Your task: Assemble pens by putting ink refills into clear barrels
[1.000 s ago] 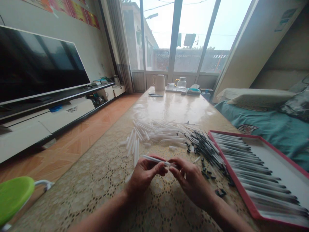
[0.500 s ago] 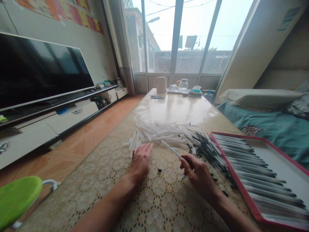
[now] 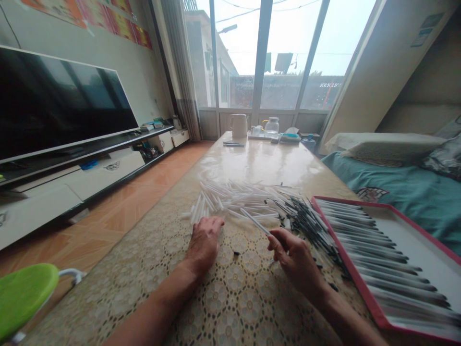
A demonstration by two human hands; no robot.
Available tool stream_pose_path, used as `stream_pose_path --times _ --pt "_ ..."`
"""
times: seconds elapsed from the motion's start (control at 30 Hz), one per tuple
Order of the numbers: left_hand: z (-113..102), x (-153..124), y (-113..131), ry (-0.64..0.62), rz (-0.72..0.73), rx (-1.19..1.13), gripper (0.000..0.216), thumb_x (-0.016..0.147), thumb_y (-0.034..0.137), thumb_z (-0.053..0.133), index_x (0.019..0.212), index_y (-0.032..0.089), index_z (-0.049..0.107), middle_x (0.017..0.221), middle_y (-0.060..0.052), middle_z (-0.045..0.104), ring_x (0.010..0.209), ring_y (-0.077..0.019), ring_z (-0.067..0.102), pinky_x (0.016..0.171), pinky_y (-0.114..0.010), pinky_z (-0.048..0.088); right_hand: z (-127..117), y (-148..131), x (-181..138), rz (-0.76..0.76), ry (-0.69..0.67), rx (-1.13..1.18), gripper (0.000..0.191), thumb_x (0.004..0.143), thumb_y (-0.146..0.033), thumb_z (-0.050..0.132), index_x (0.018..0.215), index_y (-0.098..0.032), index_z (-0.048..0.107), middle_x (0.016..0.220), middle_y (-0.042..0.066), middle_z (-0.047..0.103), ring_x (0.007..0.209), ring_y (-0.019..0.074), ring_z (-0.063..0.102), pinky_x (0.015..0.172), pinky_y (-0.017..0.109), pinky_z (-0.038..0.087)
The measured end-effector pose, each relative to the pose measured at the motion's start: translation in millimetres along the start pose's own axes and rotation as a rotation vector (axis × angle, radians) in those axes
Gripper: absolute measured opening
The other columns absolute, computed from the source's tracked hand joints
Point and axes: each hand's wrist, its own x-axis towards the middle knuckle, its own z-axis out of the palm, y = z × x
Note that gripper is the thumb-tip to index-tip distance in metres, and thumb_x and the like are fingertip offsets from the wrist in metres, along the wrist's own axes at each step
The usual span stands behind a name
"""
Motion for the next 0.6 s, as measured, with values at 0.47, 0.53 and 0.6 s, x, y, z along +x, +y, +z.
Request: stream_pose_path --times 0.47,0.53,0.6 --pt "-15.7 -3.0 11.1 0.195 -0.127 -0.545 0.012 0.082 0.021 0.053 0.093 0.017 0.058 0.08 -0.004 0.059 0.072 -0.0168 0.056 0.067 -0.031 0.046 -4.3 -4.3 -0.6 -0.064 0.192 -0.07 0.016 0.082 -0.028 0.051 0.084 -0.017 0.062 0.066 0.0 0.058 0.06 0.014 0.052 0.06 0.024 0.042" --pt "-16.7 -6.7 16.1 0.073 -0.218 -0.844 0.017 0.084 0.03 0.052 0.09 0.016 0.059 0.071 -0.001 0.057 0.062 -0.0137 0.054 0.057 -0.027 0.044 -7.1 -5.9 -0.7 -0.087 0.232 -0.051 0.013 0.081 -0.025 0.051 0.083 -0.017 0.061 0.066 0.0 0.056 0.058 0.0135 0.05 0.058 0.024 0.041" --pt "-14.6 -9.6 20.4 -0.066 -0.314 -1.107 0.022 0.083 0.038 0.053 0.082 0.016 0.056 0.061 0.003 0.052 0.051 -0.0103 0.049 0.046 -0.022 0.04 -9.6 -7.5 -1.2 -0.101 0.266 -0.042 0.011 0.079 -0.023 0.05 0.081 -0.017 0.06 0.065 -0.001 0.055 0.057 0.0129 0.048 0.057 0.023 0.04"
